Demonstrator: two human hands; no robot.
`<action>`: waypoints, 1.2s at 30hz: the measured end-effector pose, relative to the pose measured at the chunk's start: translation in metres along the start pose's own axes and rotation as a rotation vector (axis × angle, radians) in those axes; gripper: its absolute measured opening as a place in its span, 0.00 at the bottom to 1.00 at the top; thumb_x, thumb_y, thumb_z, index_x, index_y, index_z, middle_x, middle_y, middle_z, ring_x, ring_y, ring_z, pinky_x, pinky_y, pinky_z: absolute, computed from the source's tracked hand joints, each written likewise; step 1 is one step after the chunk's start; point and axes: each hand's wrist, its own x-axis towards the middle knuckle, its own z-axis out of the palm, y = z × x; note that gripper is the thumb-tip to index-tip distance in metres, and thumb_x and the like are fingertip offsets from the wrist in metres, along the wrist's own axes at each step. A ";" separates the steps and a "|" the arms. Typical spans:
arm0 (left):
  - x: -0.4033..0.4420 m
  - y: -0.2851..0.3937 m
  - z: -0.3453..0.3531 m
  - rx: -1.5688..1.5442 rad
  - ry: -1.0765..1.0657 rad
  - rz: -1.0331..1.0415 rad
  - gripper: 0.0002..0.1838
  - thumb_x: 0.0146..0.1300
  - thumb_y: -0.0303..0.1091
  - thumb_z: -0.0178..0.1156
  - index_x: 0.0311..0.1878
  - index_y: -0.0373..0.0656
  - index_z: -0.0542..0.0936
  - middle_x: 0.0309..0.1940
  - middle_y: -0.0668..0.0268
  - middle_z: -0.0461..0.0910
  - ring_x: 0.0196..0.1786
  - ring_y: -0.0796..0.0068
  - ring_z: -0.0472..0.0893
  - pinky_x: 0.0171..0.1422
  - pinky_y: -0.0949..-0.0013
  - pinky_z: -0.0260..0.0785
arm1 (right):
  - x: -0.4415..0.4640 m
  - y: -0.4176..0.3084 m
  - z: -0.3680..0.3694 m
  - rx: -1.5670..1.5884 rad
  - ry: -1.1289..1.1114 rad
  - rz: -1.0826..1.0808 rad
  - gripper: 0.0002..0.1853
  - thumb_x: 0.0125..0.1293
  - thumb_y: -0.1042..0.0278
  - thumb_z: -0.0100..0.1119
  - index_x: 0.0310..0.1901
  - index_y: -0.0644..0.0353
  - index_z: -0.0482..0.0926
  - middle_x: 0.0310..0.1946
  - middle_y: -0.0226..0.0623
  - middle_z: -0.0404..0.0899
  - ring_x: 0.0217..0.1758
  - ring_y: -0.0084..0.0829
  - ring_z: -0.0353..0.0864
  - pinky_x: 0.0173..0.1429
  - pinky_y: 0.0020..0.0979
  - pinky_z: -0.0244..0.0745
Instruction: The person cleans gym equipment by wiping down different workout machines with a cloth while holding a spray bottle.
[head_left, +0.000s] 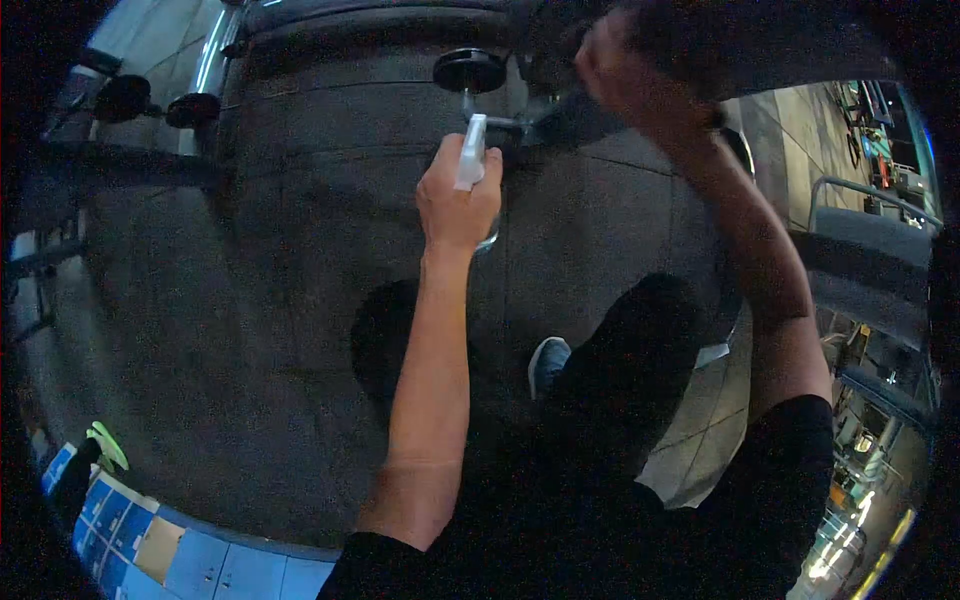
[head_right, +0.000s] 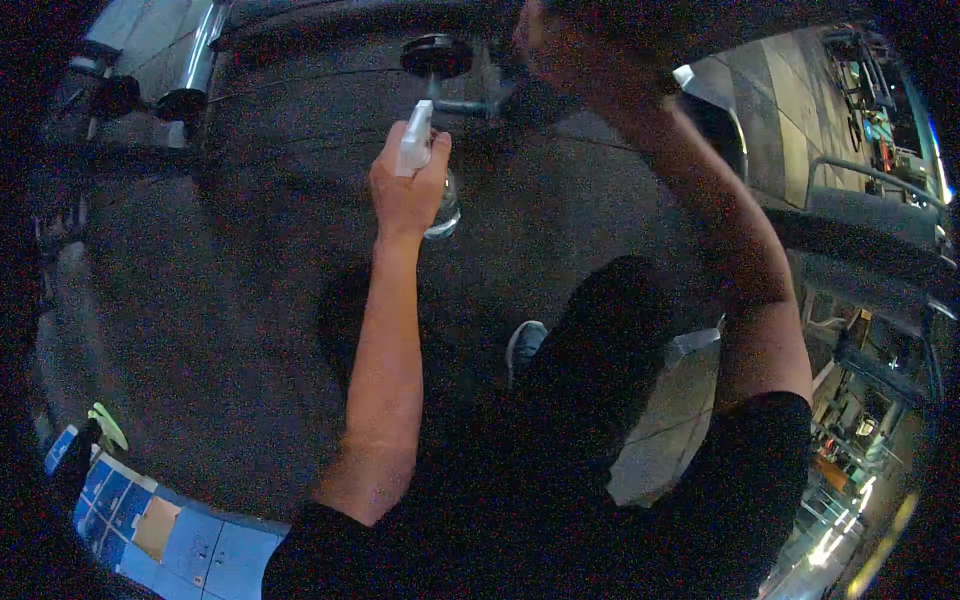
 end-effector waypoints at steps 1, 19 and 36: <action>-0.001 -0.001 -0.004 -0.017 0.008 0.036 0.12 0.69 0.41 0.66 0.43 0.43 0.78 0.34 0.51 0.84 0.41 0.44 0.86 0.44 0.49 0.75 | -0.006 -0.031 0.008 -0.268 0.056 -0.241 0.17 0.71 0.60 0.57 0.51 0.64 0.82 0.45 0.50 0.84 0.52 0.44 0.83 0.61 0.51 0.77; -0.001 -0.010 -0.028 -0.053 0.115 0.021 0.14 0.66 0.42 0.68 0.44 0.41 0.80 0.37 0.50 0.85 0.43 0.41 0.86 0.47 0.48 0.76 | 0.000 0.145 -0.023 0.986 -0.361 -0.094 0.16 0.75 0.57 0.56 0.51 0.63 0.80 0.45 0.44 0.84 0.39 0.40 0.88 0.45 0.42 0.85; -0.011 0.000 -0.029 0.055 0.074 0.101 0.12 0.67 0.38 0.71 0.46 0.42 0.83 0.34 0.62 0.85 0.38 0.72 0.84 0.47 0.66 0.75 | -0.049 -0.148 0.063 -0.043 0.216 -0.060 0.14 0.72 0.58 0.56 0.48 0.59 0.82 0.44 0.39 0.83 0.53 0.36 0.84 0.60 0.45 0.81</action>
